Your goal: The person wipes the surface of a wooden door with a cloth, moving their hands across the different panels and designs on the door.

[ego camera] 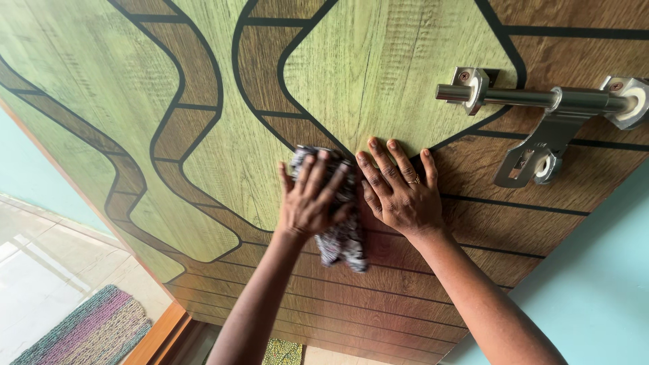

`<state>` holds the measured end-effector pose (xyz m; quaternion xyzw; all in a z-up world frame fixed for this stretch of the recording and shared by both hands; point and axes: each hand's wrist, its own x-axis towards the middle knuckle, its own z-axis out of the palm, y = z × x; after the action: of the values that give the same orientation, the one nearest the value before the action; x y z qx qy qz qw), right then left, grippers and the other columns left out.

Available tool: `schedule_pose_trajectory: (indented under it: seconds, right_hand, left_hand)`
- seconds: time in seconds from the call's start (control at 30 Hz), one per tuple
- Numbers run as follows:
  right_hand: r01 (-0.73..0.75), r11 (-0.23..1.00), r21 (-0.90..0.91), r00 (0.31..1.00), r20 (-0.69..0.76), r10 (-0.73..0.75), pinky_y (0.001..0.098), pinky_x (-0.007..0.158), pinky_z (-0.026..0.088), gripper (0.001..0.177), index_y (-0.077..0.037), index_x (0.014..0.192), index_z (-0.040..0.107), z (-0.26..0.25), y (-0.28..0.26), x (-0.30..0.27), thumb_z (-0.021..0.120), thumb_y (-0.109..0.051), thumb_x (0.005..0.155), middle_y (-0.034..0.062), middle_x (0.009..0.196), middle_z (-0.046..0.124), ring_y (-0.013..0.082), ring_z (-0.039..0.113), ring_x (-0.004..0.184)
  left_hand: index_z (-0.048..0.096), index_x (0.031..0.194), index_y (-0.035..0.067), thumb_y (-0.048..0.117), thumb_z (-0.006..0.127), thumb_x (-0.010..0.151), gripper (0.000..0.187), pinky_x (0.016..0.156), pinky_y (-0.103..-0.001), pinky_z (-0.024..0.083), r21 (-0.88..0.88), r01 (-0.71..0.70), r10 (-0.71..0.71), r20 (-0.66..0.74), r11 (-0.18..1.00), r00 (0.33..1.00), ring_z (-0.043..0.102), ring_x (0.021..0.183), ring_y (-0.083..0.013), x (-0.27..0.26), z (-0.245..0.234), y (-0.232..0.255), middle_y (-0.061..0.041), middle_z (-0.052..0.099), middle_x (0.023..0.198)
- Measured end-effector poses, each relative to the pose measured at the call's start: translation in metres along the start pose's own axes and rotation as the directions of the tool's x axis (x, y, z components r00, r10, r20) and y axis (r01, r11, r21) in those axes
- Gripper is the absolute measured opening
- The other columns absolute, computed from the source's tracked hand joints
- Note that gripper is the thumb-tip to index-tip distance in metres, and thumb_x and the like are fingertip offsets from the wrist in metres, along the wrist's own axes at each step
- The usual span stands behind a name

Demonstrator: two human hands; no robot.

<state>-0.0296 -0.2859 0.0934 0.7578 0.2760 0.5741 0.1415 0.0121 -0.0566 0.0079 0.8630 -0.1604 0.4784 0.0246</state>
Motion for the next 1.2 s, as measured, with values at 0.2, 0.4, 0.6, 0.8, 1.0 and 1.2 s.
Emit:
schedule_pose_trajectory:
  seconds: [0.2, 0.4, 0.6, 0.8, 1.0, 1.2]
  right_hand:
    - [0.0, 1.0, -0.003, 1.0, -0.01, 0.0, 0.0571, 0.126, 0.008, 0.052, -0.029, 0.162, 0.044, 0.005, 0.0, -0.002, 0.04, -0.048, 0.114, -0.0028, 0.168, 0.041, 0.0195, 0.029, 0.156]
    - [0.005, 1.0, -0.024, 1.0, -0.017, -0.005, 0.0565, 0.127, 0.007, 0.053, -0.029, 0.162, 0.044, 0.007, -0.001, -0.002, 0.04, -0.049, 0.114, -0.0026, 0.168, 0.041, 0.0192, 0.028, 0.156]
    - [0.001, 1.0, -0.012, 1.0, 0.02, 0.0, 0.0574, 0.126, 0.009, 0.052, -0.029, 0.162, 0.044, 0.004, -0.001, -0.003, 0.043, -0.046, 0.113, -0.001, 0.168, 0.041, 0.0207, 0.03, 0.157]
    - [0.001, 1.0, 0.003, 1.0, -0.015, -0.001, 0.0584, 0.126, 0.01, 0.052, -0.027, 0.162, 0.045, 0.006, -0.001, -0.003, 0.044, -0.047, 0.114, -0.0002, 0.168, 0.042, 0.0219, 0.031, 0.156]
    - [0.009, 1.0, -0.002, 1.0, -0.025, -0.009, 0.0588, 0.125, 0.011, 0.052, -0.026, 0.161, 0.049, 0.005, -0.002, -0.002, 0.043, -0.047, 0.114, 0.0005, 0.168, 0.043, 0.023, 0.033, 0.156]
    - [0.006, 1.0, -0.003, 1.0, -0.022, -0.006, 0.0589, 0.126, 0.011, 0.052, -0.026, 0.162, 0.05, 0.004, -0.003, -0.003, 0.044, -0.047, 0.115, 0.0006, 0.168, 0.044, 0.0229, 0.033, 0.156]
  left_hand:
    - [0.018, 0.167, 0.01, 0.063, 0.044, 0.101, 0.088, 0.127, -0.061, -0.012, -0.18, 0.466, -0.5, -0.274, 0.866, 0.822, 0.0, 0.162, -0.0431, -0.015, -0.044, -0.087, -0.021, 0.006, 0.174]
    - [0.012, 0.17, 0.01, 0.057, 0.043, 0.107, 0.085, 0.138, -0.062, 0.001, -0.228, 0.524, -0.565, -0.457, 0.821, 0.687, -0.001, 0.166, -0.0434, 0.004, -0.034, -0.071, -0.021, 0.002, 0.178]
    - [0.025, 0.166, 0.023, 0.061, 0.061, 0.097, 0.087, 0.131, -0.063, -0.003, -0.214, 0.208, -0.253, -0.212, 0.954, 0.944, 0.002, 0.163, -0.043, 0.046, -0.074, -0.01, -0.024, 0.003, 0.173]
    - [0.027, 0.167, 0.037, 0.067, 0.05, 0.105, 0.073, 0.126, -0.068, -0.008, -0.009, 0.493, -0.442, -0.46, 0.87, 0.77, -0.01, 0.16, -0.0428, 0.035, -0.067, -0.074, -0.019, -0.006, 0.172]
    - [0.007, 0.172, 0.026, 0.072, 0.032, 0.106, 0.084, 0.122, -0.076, -0.01, -0.123, 0.838, -0.84, -0.208, 0.531, 0.502, -0.007, 0.165, -0.0423, -0.019, -0.036, -0.151, -0.017, -0.003, 0.178]
    - [0.004, 0.169, 0.025, 0.076, 0.041, 0.102, 0.092, 0.115, -0.071, -0.021, -0.161, 0.701, -0.71, -0.305, 0.695, 0.635, -0.014, 0.157, -0.0477, 0.0, -0.012, -0.085, -0.026, -0.014, 0.17]
